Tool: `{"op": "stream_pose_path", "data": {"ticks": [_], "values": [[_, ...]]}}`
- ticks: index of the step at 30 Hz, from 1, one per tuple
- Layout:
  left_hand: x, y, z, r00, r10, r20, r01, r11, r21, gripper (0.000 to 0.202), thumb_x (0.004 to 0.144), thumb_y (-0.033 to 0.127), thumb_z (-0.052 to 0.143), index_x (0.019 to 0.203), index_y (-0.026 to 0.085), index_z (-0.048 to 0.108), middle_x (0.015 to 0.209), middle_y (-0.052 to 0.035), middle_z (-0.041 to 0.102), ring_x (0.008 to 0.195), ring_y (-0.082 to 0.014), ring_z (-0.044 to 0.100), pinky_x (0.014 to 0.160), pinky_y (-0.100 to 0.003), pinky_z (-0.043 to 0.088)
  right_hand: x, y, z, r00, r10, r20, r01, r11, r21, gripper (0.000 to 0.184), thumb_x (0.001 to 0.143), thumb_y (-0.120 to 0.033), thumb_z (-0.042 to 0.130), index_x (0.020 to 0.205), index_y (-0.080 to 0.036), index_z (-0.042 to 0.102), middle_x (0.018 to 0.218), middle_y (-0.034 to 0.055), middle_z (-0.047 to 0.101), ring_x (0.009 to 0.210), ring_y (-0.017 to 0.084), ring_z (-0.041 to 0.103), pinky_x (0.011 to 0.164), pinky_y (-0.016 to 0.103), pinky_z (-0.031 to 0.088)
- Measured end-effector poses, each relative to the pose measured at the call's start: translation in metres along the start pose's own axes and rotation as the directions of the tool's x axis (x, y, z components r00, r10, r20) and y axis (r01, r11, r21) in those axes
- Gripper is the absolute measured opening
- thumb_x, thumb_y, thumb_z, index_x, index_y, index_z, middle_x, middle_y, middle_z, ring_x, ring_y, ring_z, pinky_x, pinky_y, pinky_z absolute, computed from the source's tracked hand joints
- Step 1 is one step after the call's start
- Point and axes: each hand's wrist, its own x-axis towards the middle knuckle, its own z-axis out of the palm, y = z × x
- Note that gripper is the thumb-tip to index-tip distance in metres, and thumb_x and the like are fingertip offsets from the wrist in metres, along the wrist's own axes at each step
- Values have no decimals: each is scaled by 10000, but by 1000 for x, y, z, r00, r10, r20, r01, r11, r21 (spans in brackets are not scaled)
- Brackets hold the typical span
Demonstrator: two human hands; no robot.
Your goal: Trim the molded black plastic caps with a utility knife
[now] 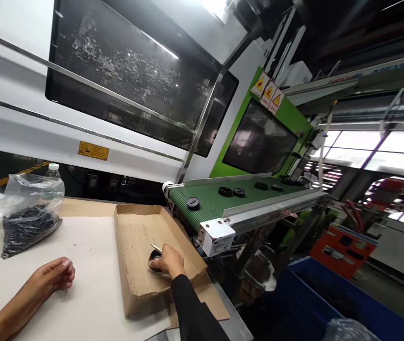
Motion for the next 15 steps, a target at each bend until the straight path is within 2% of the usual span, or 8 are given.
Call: {"op": "stream_pose_path", "data": {"ticks": [3, 5, 7, 8, 9, 10, 12, 15], "values": [[5, -7, -1, 1000, -12, 19, 13, 998, -54, 366, 751, 531, 670, 697, 186, 560, 643, -30, 622, 595, -175, 543, 590, -267, 429, -18, -32, -3, 999, -49, -7, 50, 977, 206, 496, 517, -517, 814, 760, -189, 533, 826, 67, 596, 862, 262, 576, 689, 318, 414], [5, -10, 4, 999, 12, 38, -9, 996, -88, 330, 768, 523, 648, 748, 200, 582, 689, -45, 655, 630, -198, 573, 594, -283, 448, -38, -58, 6, 994, -110, 16, 97, 924, 371, 549, 711, -714, 587, 879, -193, 538, 772, 16, 542, 642, 146, 507, 556, 256, 373], [1, -10, 12, 997, 72, 32, -68, 991, -114, 353, 781, 551, 606, 950, 242, 618, 912, -76, 702, 837, -265, 626, 675, -328, 494, -61, -83, 31, 985, -162, 52, 109, 834, 540, 669, 814, -798, 287, 1025, -208, 520, 756, -13, 475, 523, 94, 366, 476, 225, 298], [-2, -9, 18, 993, 113, 27, -108, 986, -129, 444, 766, 580, 602, 1087, 273, 595, 1068, -80, 686, 987, -300, 609, 744, -356, 510, -71, -93, 50, 975, -203, 94, 92, 746, 660, 709, 830, -802, 212, 1106, -221, 511, 754, -23, 442, 507, 84, 312, 462, 210, 266], [-6, -6, 22, 987, 158, 31, -152, 977, -150, 574, 730, 612, 621, 1208, 306, 539, 1211, -71, 637, 1128, -323, 553, 821, -378, 510, -79, -101, 70, 933, -291, 213, -38, 508, 861, 703, 810, -807, 326, 1167, -231, 517, 745, -32, 413, 494, 74, 253, 450, 198, 213], [-11, -2, 27, 977, 207, 47, -196, 965, -173, 712, 677, 637, 658, 1293, 332, 472, 1312, -56, 577, 1229, -333, 483, 894, -391, 496, -87, -108, 92, 873, -378, 308, -194, 310, 931, 676, 793, -782, 446, 1188, -239, 530, 746, -36, 415, 485, 65, 207, 448, 192, 174], [-19, 8, 31, 951, 298, 87, -275, 939, -204, 917, 572, 625, 755, 1364, 351, 384, 1396, -46, 503, 1288, -338, 424, 965, -386, 470, -96, -116, 132, 778, -498, 383, -430, 23, 902, 560, 759, -649, 661, 1125, -231, 591, 782, -22, 471, 486, 58, 191, 452, 190, 140], [-23, 21, 28, 949, 292, 120, -274, 951, -145, 953, 602, 493, 807, 1397, 368, 297, 1467, -89, 399, 1008, -318, 611, 745, -386, 557, -100, -119, 174, 762, -515, 393, -512, -108, 852, 419, 766, -522, 732, 1015, -198, 642, 812, 6, 534, 512, 72, 294, 462, 194, 190]]}}
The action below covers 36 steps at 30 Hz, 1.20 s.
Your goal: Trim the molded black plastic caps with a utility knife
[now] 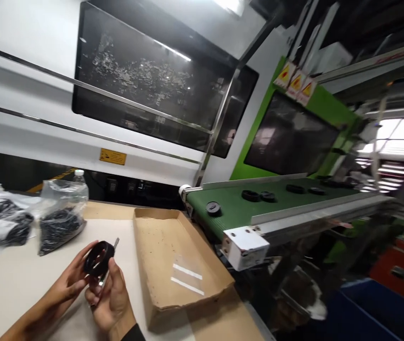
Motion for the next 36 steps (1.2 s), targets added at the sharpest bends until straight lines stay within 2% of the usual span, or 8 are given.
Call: {"op": "stream_pose_path", "data": {"ticks": [3, 6, 8, 12, 19, 24, 33, 36], "values": [[3, 7, -11, 999, -51, 17, 48, 987, 152, 820, 717, 365, 756, 1393, 341, 293, 1476, -126, 370, 948, -305, 637, 618, -354, 565, 10, 7, -11, 999, 30, 20, -29, 1000, -4, 495, 804, -571, 677, 1127, -199, 622, 890, 31, 562, 601, 100, 425, 501, 201, 269], [8, 5, -22, 1000, 6, 20, -12, 952, 307, 671, 771, 272, 724, 1349, 293, 383, 1446, -83, 433, 1336, -300, 389, 1053, -378, 421, 16, -4, -21, 998, 53, 18, -50, 989, -136, 585, 835, -661, 577, 1190, -196, 585, 933, 43, 553, 628, 102, 449, 526, 206, 297], [10, 2, -26, 999, 42, 1, -39, 925, 379, 627, 796, 256, 701, 1339, 309, 392, 1475, -50, 399, 1398, -255, 299, 1162, -370, 263, 20, -15, -26, 1000, -4, -31, -6, 953, -304, 600, 851, -677, 534, 1215, -201, 547, 861, 20, 518, 603, 97, 426, 528, 207, 300], [11, -1, -29, 995, 88, -38, -53, 834, 549, 632, 812, 250, 671, 1352, 322, 352, 1501, -44, 346, 1397, -248, 295, 1161, -377, 257, 25, -29, -34, 970, -232, -67, 119, 703, -701, 615, 809, -640, 617, 1232, -217, 473, 792, -29, 428, 592, 104, 393, 523, 211, 307], [7, -3, -25, 998, -51, 21, 15, 620, 784, 632, 812, 242, 669, 1362, 314, 366, 1447, -37, 391, 1353, -239, 342, 1145, -364, 259, 25, -26, -41, 950, -312, -26, 105, 397, -912, 473, 711, -417, 783, 1080, -225, 559, 934, 3, 501, 812, 182, 494, 712, 272, 402], [4, -3, -25, 992, -127, 21, 56, 577, 814, 613, 755, 298, 732, 1298, 270, 449, 1339, -64, 512, 1250, -280, 460, 1070, -391, 350, 20, -26, -42, 948, -316, -40, 16, 175, -984, 490, 690, -271, 763, 1135, -224, 563, 1069, 48, 501, 1102, 274, 451, 934, 346, 353], [2, -9, -30, 986, -164, 24, 64, 508, 859, 776, 693, 429, 768, 1374, 251, 441, 1504, -113, 345, 1394, -339, 268, 1153, -471, 221, 19, -30, -36, 970, -201, -138, -149, -45, -988, 346, 680, -249, 717, 978, -223, 543, 991, 44, 481, 1036, 270, 489, 857, 337, 387], [3, -11, -28, 991, -131, 32, 38, 502, 864, 764, 671, 444, 780, 1349, 270, 474, 1436, -102, 445, 1338, -344, 354, 1119, -467, 279, 21, -28, -31, 960, -218, -178, -204, -102, -974, 329, 691, -209, 691, 968, -206, 514, 995, 66, 501, 1013, 274, 492, 846, 344, 386]]}}
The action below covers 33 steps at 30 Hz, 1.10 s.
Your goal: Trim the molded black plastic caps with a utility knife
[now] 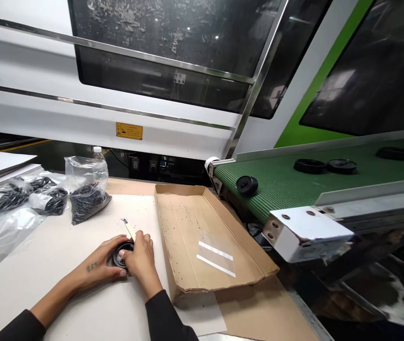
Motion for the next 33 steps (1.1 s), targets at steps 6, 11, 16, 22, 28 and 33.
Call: {"op": "stream_pose_path", "data": {"ticks": [6, 11, 16, 22, 28, 33], "values": [[-1, 4, 0, 999, 3, -39, -3, 1000, -11, 716, 656, 438, 791, 1304, 289, 525, 1328, -85, 550, 1257, -347, 435, 1062, -459, 345, -1, -8, 3, 999, 48, 3, -47, 993, -106, 325, 710, -191, 673, 976, -197, 486, 1059, 101, 514, 1032, 291, 482, 865, 355, 379], [-2, 3, 1, 998, 8, -59, -8, 1000, -3, 733, 638, 467, 797, 1300, 297, 531, 1310, -71, 563, 1248, -341, 434, 1055, -446, 348, 4, -11, 3, 995, 93, 41, -85, 983, -160, 347, 706, -198, 675, 993, -202, 480, 1099, 110, 506, 1053, 309, 483, 874, 375, 376], [-1, 3, 1, 998, 6, -65, -6, 1000, 14, 742, 622, 471, 803, 1287, 271, 543, 1293, -88, 572, 1234, -349, 440, 1049, -445, 346, 8, -15, 6, 985, 170, 42, -157, 965, -210, 392, 694, -245, 700, 1019, -202, 485, 1115, 120, 502, 1070, 348, 481, 864, 414, 377], [-3, 4, 0, 996, 31, -79, -30, 999, 17, 723, 613, 475, 802, 1255, 234, 574, 1250, -101, 601, 1201, -367, 458, 1027, -448, 358, 13, -21, 11, 963, 270, 8, -257, 925, -280, 471, 655, -271, 752, 1054, -206, 510, 1155, 114, 498, 1094, 338, 486, 833, 407, 418], [-1, 0, 1, 995, 47, -90, -43, 998, 38, 757, 590, 473, 815, 1250, 194, 570, 1217, -124, 613, 1169, -362, 483, 1015, -462, 360, 21, -30, 14, 923, 385, 4, -353, 850, -390, 598, 719, -295, 776, 1228, -166, 490, 1291, 117, 456, 1167, 320, 453, 912, 453, 437], [1, -5, 2, 996, 51, -79, -46, 997, 61, 748, 582, 436, 825, 1228, 163, 567, 1184, -128, 623, 1166, -352, 495, 1005, -494, 362, 28, -43, 14, 868, 497, 4, -437, 766, -472, 506, 875, -324, 661, 1318, -189, 458, 1358, 103, 436, 1217, 309, 444, 972, 509, 424]]}}
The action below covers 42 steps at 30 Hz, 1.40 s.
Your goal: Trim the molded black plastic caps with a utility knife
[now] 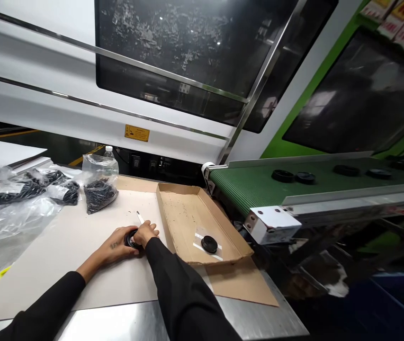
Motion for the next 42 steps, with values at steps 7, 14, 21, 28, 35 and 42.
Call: {"op": "stream_pose_path", "data": {"ticks": [7, 14, 21, 28, 35, 42], "values": [[0, 5, -3, 997, 71, 21, -70, 997, -16, 609, 651, 374, 795, 1184, 172, 579, 1129, -97, 635, 1082, -291, 544, 977, -498, 376, -10, -8, -6, 999, 51, -18, -51, 999, -12, 448, 908, -321, 626, 1309, -186, 480, 1384, 103, 430, 1238, 308, 440, 1000, 531, 406], [-2, 1, -1, 998, 63, -24, -66, 982, -174, 666, 590, 333, 833, 1186, 187, 573, 1138, -116, 633, 1093, -337, 534, 968, -483, 385, -11, 6, -13, 998, -54, 38, 49, 991, 125, 457, 854, -277, 692, 1261, -168, 514, 1327, 109, 479, 1187, 302, 486, 977, 528, 422], [1, 5, -13, 989, 53, -140, -115, 867, -486, 637, 759, 170, 662, 1300, 326, 364, 1423, -60, 401, 1200, -253, 515, 987, -376, 436, -15, 23, -30, 852, -490, -186, 504, 667, 548, 336, 776, -357, 720, 1030, -186, 582, 1017, 31, 606, 947, 203, 573, 783, 276, 456], [9, 0, -18, 966, -27, -257, -135, 794, -592, 640, 739, 190, 697, 1246, 345, 339, 1465, -64, 316, 1220, -280, 506, 1010, -416, 427, 2, 28, -21, 677, -704, -217, 575, 320, 753, 554, 838, -678, 529, 1046, -171, 612, 582, -55, 457, 461, 96, 392, 487, 223, 368], [6, 6, -20, 974, -39, -225, -93, 833, -546, 599, 800, 166, 644, 1279, 325, 321, 1397, -68, 381, 1259, -271, 470, 1078, -435, 353, 12, 29, 1, 615, -744, -262, 575, 197, 794, 518, 835, -643, 579, 958, -148, 669, 756, 14, 537, 723, 159, 524, 698, 263, 433], [6, 3, -16, 981, -68, -183, -54, 807, -589, 637, 779, 156, 685, 1301, 306, 351, 1415, -77, 386, 1275, -285, 445, 1094, -434, 322, 10, 36, 6, 673, -698, -243, 512, 203, 834, 441, 805, -528, 687, 1055, -165, 669, 964, 50, 582, 854, 186, 541, 760, 274, 431]]}}
